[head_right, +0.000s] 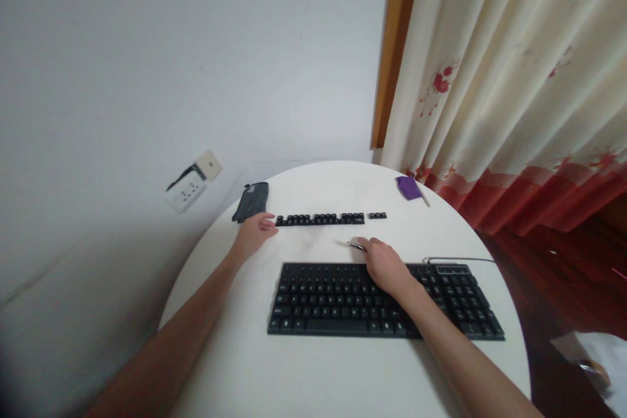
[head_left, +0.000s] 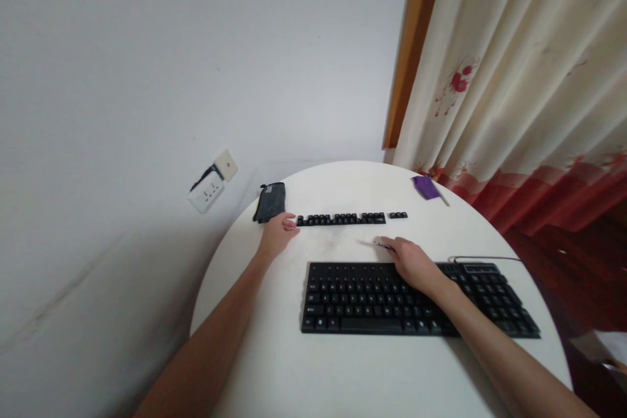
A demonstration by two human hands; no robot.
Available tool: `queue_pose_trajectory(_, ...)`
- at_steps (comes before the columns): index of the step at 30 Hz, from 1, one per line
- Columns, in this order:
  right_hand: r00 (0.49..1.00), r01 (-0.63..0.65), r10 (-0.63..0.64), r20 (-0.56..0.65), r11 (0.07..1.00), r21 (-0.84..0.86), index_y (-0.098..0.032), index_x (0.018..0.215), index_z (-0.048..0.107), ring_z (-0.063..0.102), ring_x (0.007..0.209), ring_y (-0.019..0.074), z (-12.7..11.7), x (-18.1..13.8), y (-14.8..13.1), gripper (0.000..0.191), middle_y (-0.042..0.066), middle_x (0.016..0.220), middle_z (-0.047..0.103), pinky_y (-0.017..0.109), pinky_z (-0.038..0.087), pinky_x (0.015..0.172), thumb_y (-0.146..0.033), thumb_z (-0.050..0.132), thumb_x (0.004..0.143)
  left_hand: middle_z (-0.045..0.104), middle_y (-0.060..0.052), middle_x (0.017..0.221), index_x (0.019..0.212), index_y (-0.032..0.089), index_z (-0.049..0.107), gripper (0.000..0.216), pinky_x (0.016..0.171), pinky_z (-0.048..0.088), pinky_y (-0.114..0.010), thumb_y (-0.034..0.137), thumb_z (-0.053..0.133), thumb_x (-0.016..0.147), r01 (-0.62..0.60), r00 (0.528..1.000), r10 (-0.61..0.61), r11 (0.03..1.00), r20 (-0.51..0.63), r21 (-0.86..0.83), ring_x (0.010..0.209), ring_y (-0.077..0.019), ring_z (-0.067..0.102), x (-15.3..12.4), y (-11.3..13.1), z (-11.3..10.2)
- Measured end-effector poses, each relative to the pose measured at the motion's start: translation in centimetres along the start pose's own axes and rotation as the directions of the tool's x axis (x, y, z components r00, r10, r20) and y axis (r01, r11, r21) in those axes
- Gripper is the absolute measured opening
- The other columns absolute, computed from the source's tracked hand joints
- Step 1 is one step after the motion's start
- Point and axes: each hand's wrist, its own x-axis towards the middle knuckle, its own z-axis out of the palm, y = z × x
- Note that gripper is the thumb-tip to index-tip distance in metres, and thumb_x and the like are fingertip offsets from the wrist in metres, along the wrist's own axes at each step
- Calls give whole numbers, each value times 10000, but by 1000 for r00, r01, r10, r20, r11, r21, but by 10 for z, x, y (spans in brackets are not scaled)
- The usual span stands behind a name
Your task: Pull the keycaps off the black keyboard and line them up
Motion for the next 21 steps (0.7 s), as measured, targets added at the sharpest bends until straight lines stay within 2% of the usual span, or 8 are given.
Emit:
queue_pose_trajectory(8, 999, -29, 29, 31, 1000, 8, -181, 1346, 562, 643, 980, 228, -4, 0, -4, 405, 117, 1043, 679, 289, 430, 881, -165, 387, 981, 694, -32, 778, 980, 152, 670, 378, 665, 516, -296, 228, 724, 614, -20, 1000, 20, 1000, -3, -10, 677, -172, 642, 0, 0, 1)
queue_pose_trajectory(15, 1000, -12, 12, 7, 1000, 7, -174, 1339, 569, 639, 982, 229, 0, 0, 0, 399, 121, 1061, 677, 290, 421, 883, -185, 376, 990, 694, -35, 783, 974, 138, 669, 374, 688, 524, -302, 207, 724, 611, -18, 1000, 18, 1000, 6, -20, 678, -166, 637, -1, 2, 2)
queue_pose_trajectory(21, 1000, -25, 25, 6, 1000, 12, -164, 1328, 585, 641, 979, 232, 0, 0, 0, 392, 121, 1054, 678, 295, 432, 888, -190, 393, 987, 714, -44, 812, 1001, 147, 660, 356, 693, 531, -296, 210, 684, 651, -19, 1000, 18, 999, 23, 30, 701, -178, 661, 3, -1, -4)
